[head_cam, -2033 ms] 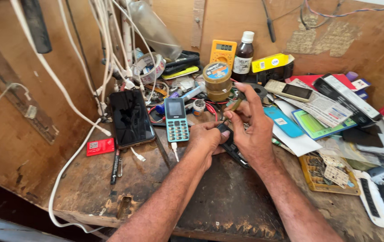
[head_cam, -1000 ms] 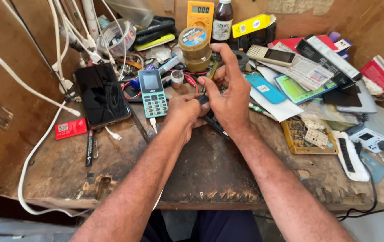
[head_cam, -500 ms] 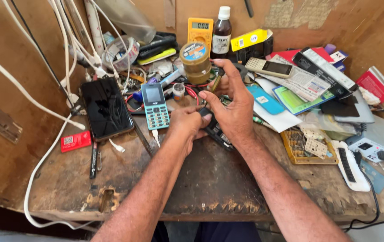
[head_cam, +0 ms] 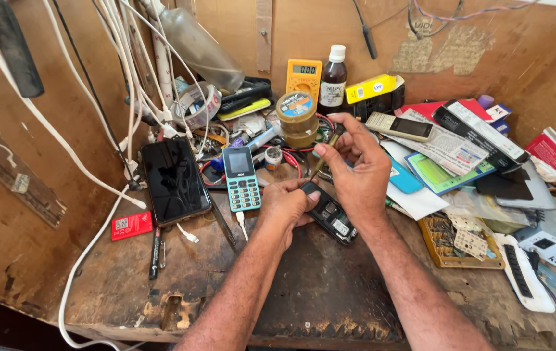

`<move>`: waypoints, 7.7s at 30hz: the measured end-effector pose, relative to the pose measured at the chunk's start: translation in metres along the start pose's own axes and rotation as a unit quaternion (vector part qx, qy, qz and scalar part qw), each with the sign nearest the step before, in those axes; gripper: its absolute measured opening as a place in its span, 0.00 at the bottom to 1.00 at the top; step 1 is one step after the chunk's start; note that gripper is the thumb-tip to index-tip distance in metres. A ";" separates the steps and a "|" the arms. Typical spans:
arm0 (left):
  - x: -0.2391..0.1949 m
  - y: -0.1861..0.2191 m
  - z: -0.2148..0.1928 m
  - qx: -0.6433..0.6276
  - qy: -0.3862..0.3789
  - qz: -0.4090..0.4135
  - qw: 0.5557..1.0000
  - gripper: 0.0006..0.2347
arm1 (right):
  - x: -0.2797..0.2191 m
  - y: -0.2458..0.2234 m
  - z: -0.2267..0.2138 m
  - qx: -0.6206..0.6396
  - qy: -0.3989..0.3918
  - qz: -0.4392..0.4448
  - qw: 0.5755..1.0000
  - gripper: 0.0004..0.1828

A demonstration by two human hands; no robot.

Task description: The person disassembles a feature phone, removes the back cover and battery, and uses a small tool to adjust internal components. They then reconnect a charging cable to test the device and reassemble the phone by replacing the battery and back cover.

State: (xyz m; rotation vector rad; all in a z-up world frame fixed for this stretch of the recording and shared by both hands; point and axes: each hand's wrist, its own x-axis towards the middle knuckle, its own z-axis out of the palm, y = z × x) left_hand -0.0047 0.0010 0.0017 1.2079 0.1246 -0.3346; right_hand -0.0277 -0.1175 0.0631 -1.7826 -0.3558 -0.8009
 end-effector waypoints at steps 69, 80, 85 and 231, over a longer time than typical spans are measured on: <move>-0.008 0.000 0.001 -0.014 0.012 0.011 1.000 0.11 | -0.008 -0.008 0.008 0.001 -0.003 -0.038 0.999 0.38; 0.005 -0.009 0.002 -0.008 -0.001 0.026 1.000 0.09 | -0.003 0.012 -0.014 -0.148 -0.079 0.046 0.985 0.15; 0.009 -0.015 -0.002 -0.026 -0.007 0.038 0.999 0.08 | -0.001 0.024 -0.017 -0.214 -0.190 0.100 0.953 0.10; -0.018 -0.003 0.004 -0.153 -0.048 0.112 0.981 0.12 | -0.045 -0.019 -0.023 -0.218 0.023 -0.177 0.959 0.32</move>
